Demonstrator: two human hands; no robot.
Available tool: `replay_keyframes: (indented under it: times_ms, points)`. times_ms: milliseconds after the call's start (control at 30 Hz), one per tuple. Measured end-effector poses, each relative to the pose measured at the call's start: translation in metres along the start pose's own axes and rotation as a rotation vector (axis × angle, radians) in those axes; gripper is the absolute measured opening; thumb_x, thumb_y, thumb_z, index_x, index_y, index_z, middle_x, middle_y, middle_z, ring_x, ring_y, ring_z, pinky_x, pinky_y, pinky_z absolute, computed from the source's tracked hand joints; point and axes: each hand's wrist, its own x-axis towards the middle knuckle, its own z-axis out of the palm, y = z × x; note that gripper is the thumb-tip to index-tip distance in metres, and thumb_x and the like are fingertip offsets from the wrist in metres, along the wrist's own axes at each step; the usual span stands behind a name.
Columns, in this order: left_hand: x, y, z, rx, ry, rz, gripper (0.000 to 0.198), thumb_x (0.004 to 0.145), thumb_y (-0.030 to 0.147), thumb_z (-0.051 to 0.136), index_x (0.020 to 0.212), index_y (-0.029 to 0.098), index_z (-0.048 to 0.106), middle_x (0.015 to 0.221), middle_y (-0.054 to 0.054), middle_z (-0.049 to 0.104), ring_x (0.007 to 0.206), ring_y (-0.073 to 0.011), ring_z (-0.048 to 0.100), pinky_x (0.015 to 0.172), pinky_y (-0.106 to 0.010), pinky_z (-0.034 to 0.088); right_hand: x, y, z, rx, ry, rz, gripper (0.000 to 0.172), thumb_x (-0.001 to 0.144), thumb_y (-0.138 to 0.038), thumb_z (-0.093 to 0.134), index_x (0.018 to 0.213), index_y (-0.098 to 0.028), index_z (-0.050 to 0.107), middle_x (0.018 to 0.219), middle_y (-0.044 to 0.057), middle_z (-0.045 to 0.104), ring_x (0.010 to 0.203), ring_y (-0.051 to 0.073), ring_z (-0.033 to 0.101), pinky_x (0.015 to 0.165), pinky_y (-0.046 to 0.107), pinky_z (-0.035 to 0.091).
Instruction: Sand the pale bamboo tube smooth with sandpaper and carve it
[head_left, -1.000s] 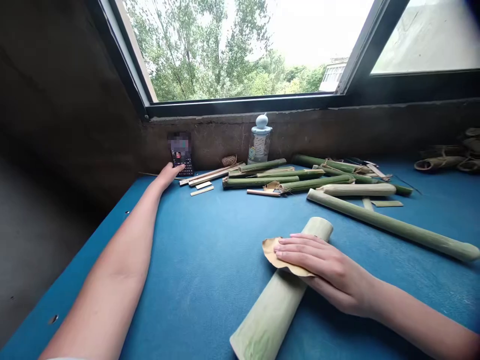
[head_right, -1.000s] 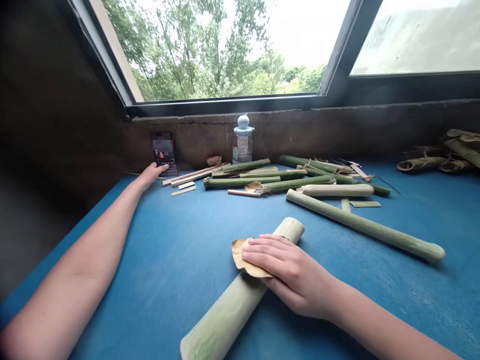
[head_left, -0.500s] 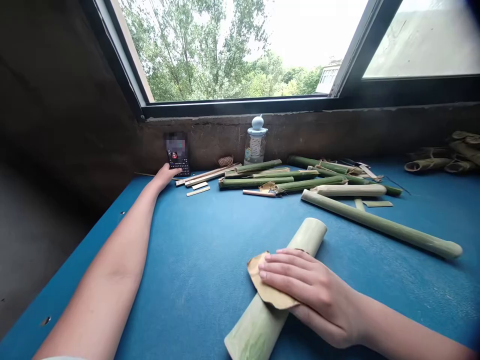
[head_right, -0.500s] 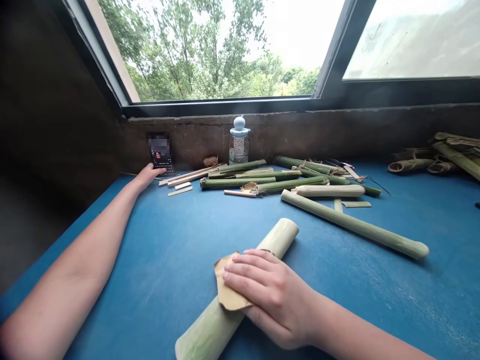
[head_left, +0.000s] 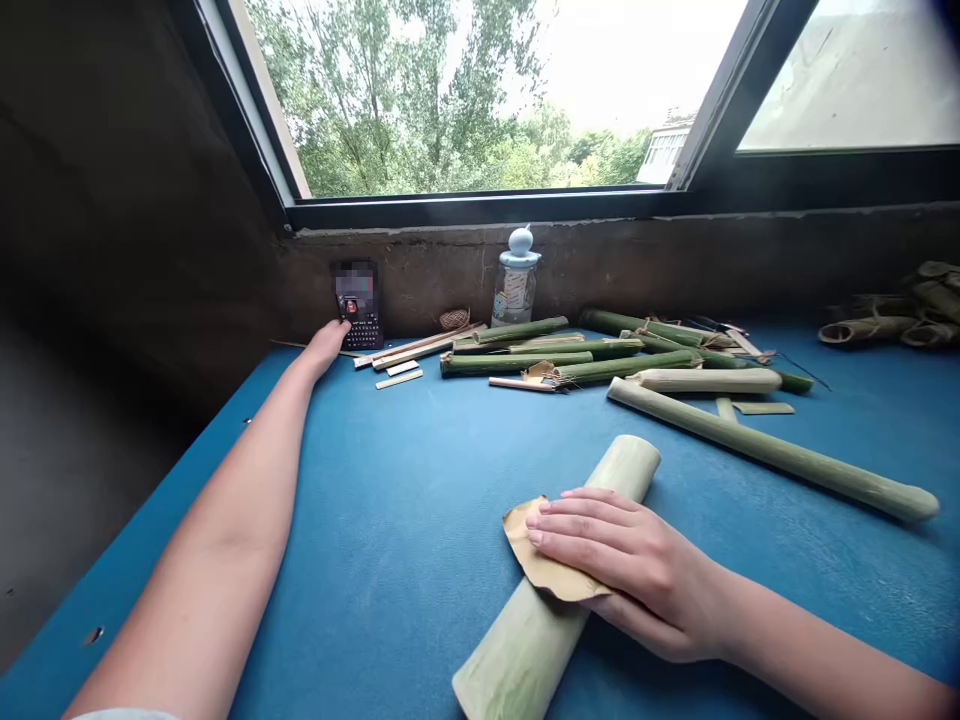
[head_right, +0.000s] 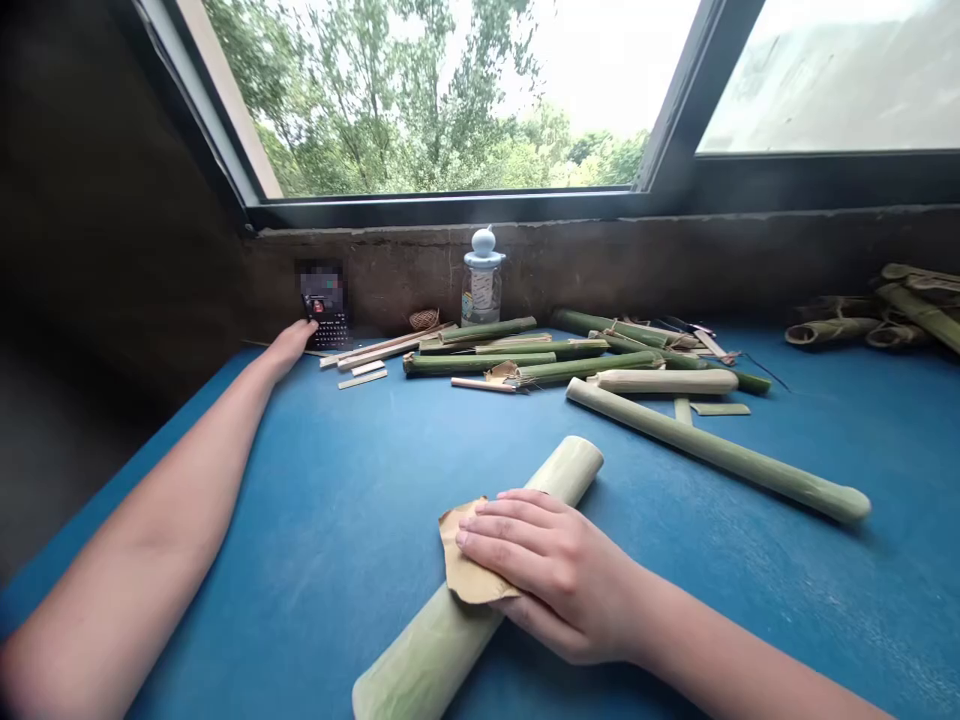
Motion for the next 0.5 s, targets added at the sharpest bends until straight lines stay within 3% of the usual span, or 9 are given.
replay_keyframes:
  times_ms: [133, 233, 400, 500]
  points:
    - [-0.001, 0.003, 0.004, -0.198, -0.073, 0.038, 0.041, 0.081, 0.043, 0.058, 0.106, 0.012, 0.068, 0.112, -0.013, 0.072, 0.115, -0.0312, 0.063, 0.109, -0.046, 0.044, -0.002, 0.017, -0.003, -0.025, 0.047, 0.062, 0.042, 0.103, -0.027, 0.039, 0.141, -0.015, 0.051, 0.133, 0.014, 0.068, 0.127, 0.022, 0.062, 0.110, 0.041, 0.044]
    - [0.001, 0.003, 0.009, -0.217, -0.014, 0.026, 0.056, 0.075, 0.047, 0.068, 0.119, 0.011, 0.063, 0.121, -0.015, 0.069, 0.119, -0.0325, 0.062, 0.108, -0.048, 0.044, 0.002, 0.012, -0.003, -0.038, 0.047, 0.133, 0.040, 0.103, -0.025, 0.039, 0.140, -0.017, 0.052, 0.133, 0.013, 0.068, 0.126, 0.021, 0.062, 0.112, 0.042, 0.042]
    - [0.003, 0.006, 0.017, -0.044, 0.114, -0.078, 0.084, 0.070, 0.059, 0.077, 0.134, 0.012, 0.048, 0.137, -0.021, 0.058, 0.132, -0.0386, 0.053, 0.110, -0.048, 0.041, 0.010, -0.013, -0.002, 0.021, -0.016, -0.025, 0.046, 0.103, -0.031, 0.039, 0.143, -0.011, 0.049, 0.138, 0.015, 0.065, 0.135, 0.019, 0.056, 0.117, 0.038, 0.039]
    - [0.004, 0.011, 0.025, 0.043, 0.102, -0.077, 0.092, 0.070, 0.068, 0.073, 0.137, 0.013, 0.043, 0.136, -0.024, 0.058, 0.136, -0.0442, 0.047, 0.111, -0.056, 0.038, 0.012, -0.012, -0.005, 0.030, -0.028, -0.110, 0.045, 0.104, -0.032, 0.041, 0.141, -0.009, 0.052, 0.135, 0.015, 0.067, 0.137, 0.019, 0.054, 0.118, 0.036, 0.040]
